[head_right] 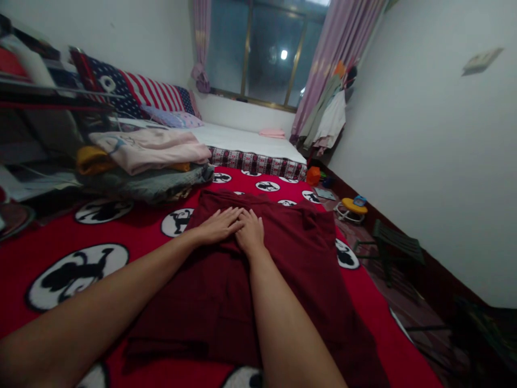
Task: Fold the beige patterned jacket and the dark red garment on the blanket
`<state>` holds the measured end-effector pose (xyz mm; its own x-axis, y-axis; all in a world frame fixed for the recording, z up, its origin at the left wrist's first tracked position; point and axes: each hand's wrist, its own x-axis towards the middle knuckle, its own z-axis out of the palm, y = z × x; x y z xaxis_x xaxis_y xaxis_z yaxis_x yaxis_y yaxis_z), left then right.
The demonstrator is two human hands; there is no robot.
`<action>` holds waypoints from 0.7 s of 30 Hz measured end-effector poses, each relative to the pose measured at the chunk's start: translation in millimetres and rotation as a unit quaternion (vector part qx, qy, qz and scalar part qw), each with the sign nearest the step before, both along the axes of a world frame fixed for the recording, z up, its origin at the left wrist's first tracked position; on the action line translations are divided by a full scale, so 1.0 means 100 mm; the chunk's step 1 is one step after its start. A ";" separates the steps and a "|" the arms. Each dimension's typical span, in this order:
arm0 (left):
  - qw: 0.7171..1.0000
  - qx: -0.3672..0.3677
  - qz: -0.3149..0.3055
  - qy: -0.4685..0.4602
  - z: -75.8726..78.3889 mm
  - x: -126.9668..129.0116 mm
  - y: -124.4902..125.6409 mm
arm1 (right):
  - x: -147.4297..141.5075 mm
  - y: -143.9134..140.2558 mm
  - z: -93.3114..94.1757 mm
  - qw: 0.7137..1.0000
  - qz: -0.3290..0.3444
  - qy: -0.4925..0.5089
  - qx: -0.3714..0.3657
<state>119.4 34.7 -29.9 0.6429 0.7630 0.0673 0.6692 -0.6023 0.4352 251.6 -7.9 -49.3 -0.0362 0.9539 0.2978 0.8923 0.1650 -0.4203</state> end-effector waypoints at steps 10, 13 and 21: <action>0.989 0.125 0.061 0.048 -0.24 -0.19 -0.55 | 0.48 0.02 0.07 0.937 -0.211 0.231 0.153; 0.986 0.147 0.069 0.035 -0.25 -0.17 -0.59 | 0.84 -0.12 0.21 0.924 -0.261 0.181 0.214; 0.986 0.150 0.076 0.004 -0.29 -0.13 -0.57 | 2.17 -0.49 0.27 0.882 -0.430 0.138 0.136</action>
<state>106.0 -22.6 -58.7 0.5245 0.7967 0.3002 0.7638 -0.5961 0.2474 468.1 -56.6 -22.1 0.7753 0.4852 0.4043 0.6066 -0.3939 -0.6906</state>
